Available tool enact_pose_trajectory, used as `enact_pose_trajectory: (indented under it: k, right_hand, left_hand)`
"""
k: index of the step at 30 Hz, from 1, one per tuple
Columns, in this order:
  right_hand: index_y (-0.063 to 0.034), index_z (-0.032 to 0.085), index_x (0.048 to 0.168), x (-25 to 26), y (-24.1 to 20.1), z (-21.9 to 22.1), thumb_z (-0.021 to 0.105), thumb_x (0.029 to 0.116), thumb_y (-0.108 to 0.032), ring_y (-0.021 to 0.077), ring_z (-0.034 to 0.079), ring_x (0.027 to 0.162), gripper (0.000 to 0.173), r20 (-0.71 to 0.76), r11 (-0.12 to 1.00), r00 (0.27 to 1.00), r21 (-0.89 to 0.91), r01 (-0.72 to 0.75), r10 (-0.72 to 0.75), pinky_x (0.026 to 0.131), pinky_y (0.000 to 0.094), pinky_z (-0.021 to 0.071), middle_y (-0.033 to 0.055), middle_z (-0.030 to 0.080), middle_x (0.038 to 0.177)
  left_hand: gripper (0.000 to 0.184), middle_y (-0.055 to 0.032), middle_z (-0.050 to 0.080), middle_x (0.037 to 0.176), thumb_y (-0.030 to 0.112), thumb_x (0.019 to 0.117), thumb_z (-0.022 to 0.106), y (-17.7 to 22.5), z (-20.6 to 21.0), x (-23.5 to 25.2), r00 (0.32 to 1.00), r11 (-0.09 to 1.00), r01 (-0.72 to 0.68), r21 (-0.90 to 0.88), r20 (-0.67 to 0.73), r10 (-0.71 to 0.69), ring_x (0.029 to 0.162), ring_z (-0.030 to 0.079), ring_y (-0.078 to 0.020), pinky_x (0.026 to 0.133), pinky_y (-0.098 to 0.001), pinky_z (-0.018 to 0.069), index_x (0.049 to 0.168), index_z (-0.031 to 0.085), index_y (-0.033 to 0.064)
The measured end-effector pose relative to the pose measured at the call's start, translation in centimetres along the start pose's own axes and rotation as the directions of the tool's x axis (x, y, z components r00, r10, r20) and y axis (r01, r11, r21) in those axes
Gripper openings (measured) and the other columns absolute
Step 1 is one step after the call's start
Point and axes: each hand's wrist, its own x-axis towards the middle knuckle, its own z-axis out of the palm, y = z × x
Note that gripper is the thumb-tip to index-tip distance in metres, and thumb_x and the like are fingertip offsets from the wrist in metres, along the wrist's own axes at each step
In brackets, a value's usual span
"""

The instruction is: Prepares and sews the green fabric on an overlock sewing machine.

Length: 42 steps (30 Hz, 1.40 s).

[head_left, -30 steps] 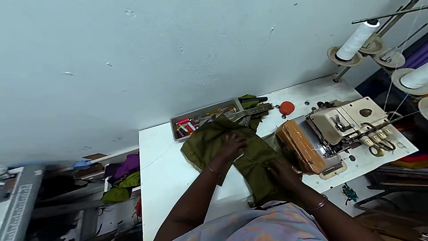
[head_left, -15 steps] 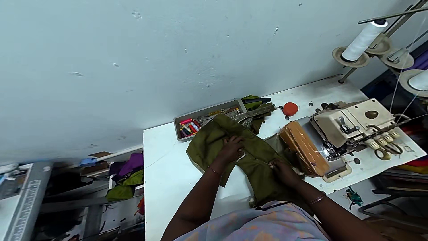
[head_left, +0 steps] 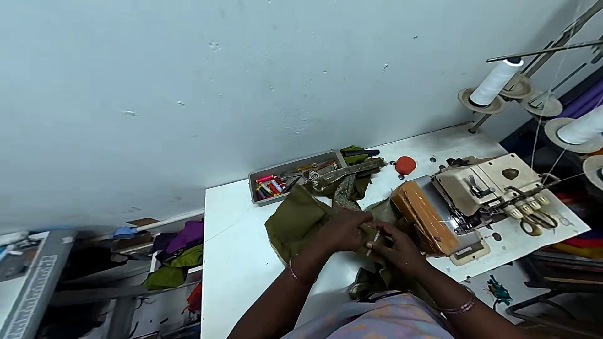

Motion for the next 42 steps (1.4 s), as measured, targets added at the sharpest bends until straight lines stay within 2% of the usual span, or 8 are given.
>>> enact_pose_trajectory:
  k: [4, 9, 23, 26, 30, 33, 39, 42]
  right_hand:
    - [-0.0041, 0.070, 0.106, -0.7, -1.8, -0.6, 0.066, 0.1005, -0.017, 0.0100, 0.061, 0.074, 0.014, 0.012, 0.996, 0.996, 0.033, -0.083, 0.083, 0.072, 0.0298, 0.0525, 0.0042, 0.067, 0.086]
    - [-0.0039, 0.070, 0.099, -3.7, 1.2, -2.8, 0.065, 0.0967, -0.014, 0.0044, 0.061, 0.077, 0.011, 0.006, 1.000, 1.000, 0.019, -0.002, 0.002, 0.074, 0.0232, 0.0523, 0.0008, 0.067, 0.088]
    - [-0.0198, 0.073, 0.107, -11.7, 9.3, -7.0, 0.066, 0.0932, -0.024, 0.0037, 0.068, 0.090, 0.016, -0.103, 0.815, 0.994, 0.572, 0.092, -0.040, 0.082, 0.0228, 0.0577, -0.0048, 0.072, 0.101]
    - [-0.0211, 0.075, 0.108, -12.9, 10.9, -8.4, 0.069, 0.0932, -0.030, 0.0034, 0.068, 0.093, 0.019, -0.118, 0.781, 0.991, 0.613, 0.118, -0.057, 0.085, 0.0225, 0.0568, -0.0052, 0.073, 0.104]
    - [-0.0115, 0.069, 0.096, -14.8, 15.8, -11.5, 0.057, 0.0902, -0.008, 0.0030, 0.065, 0.087, 0.014, -0.053, 0.866, 0.978, 0.477, -0.153, 0.202, 0.083, 0.0236, 0.0546, -0.0053, 0.070, 0.093]
    - [0.0065, 0.066, 0.118, -14.7, 16.3, -13.9, 0.060, 0.0957, 0.001, 0.0183, 0.064, 0.105, 0.024, -0.002, 0.927, 0.934, 0.124, -0.354, 0.357, 0.096, 0.0349, 0.0527, 0.0161, 0.066, 0.118]
    - [0.0024, 0.059, 0.134, -10.4, 12.8, -15.2, 0.064, 0.0993, -0.019, 0.0204, 0.065, 0.112, 0.041, -0.138, 0.963, 0.982, 0.256, -0.087, 0.126, 0.099, 0.0377, 0.0529, 0.0164, 0.065, 0.127]
    - [0.0012, 0.069, 0.110, -9.9, 13.0, -15.8, 0.067, 0.0994, -0.018, 0.0125, 0.067, 0.090, 0.022, -0.069, 0.945, 0.988, 0.307, -0.110, 0.137, 0.086, 0.0326, 0.0555, 0.0091, 0.070, 0.098]
  left_hand:
    - [0.036, -0.0162, 0.071, 0.107, 0.002, 0.0858, 0.073, -0.4, -0.2, -1.4, 1.000, 0.999, 0.006, -0.031, 0.000, -0.006, 0.101, 0.068, -0.0343, 0.094, -0.0585, 0.0499, 0.121, 0.067, 0.0037]
    - [0.018, -0.0133, 0.073, 0.097, 0.021, 0.0924, 0.077, -3.2, -1.5, -2.5, 0.999, 0.998, 0.039, 0.045, 0.032, -0.040, 0.103, 0.064, -0.0323, 0.103, -0.0625, 0.0341, 0.097, 0.076, 0.0033]
    - [0.021, -0.0197, 0.065, 0.126, 0.015, 0.0991, 0.066, -6.7, 6.9, 6.4, 0.992, 0.988, -0.057, -0.145, 0.103, 0.072, 0.125, 0.055, -0.0374, 0.109, -0.0640, 0.0341, 0.112, 0.075, 0.0001]
    - [0.025, -0.0185, 0.063, 0.135, 0.011, 0.1015, 0.061, -5.0, 7.5, 7.8, 0.995, 0.953, 0.021, -0.304, 0.102, 0.010, 0.131, 0.056, -0.0297, 0.114, -0.0545, 0.0366, 0.119, 0.069, -0.0051]
    - [0.021, -0.0157, 0.067, 0.094, 0.014, 0.1023, 0.063, -0.5, 7.3, 9.4, 0.987, 0.883, 0.153, -0.443, 0.107, -0.118, 0.084, 0.062, -0.0197, 0.083, -0.0403, 0.0525, 0.110, 0.066, -0.0053]
    - [0.026, -0.0188, 0.068, 0.098, 0.019, 0.1034, 0.062, 3.2, 8.9, 11.1, 0.988, 0.927, 0.135, -0.350, 0.116, -0.100, 0.090, 0.065, -0.0252, 0.088, -0.0458, 0.0522, 0.110, 0.068, -0.0058]
    - [0.021, -0.0203, 0.070, 0.096, 0.015, 0.1031, 0.062, 12.2, 10.6, 13.6, 0.994, 0.975, 0.090, -0.201, 0.079, -0.076, 0.090, 0.067, -0.0303, 0.086, -0.0505, 0.0523, 0.106, 0.070, -0.0046]
    - [0.020, -0.0188, 0.071, 0.095, 0.016, 0.1023, 0.064, 14.6, 12.4, 15.0, 0.996, 0.990, 0.090, -0.110, 0.032, -0.087, 0.089, 0.069, -0.0310, 0.085, -0.0516, 0.0537, 0.106, 0.071, -0.0025]
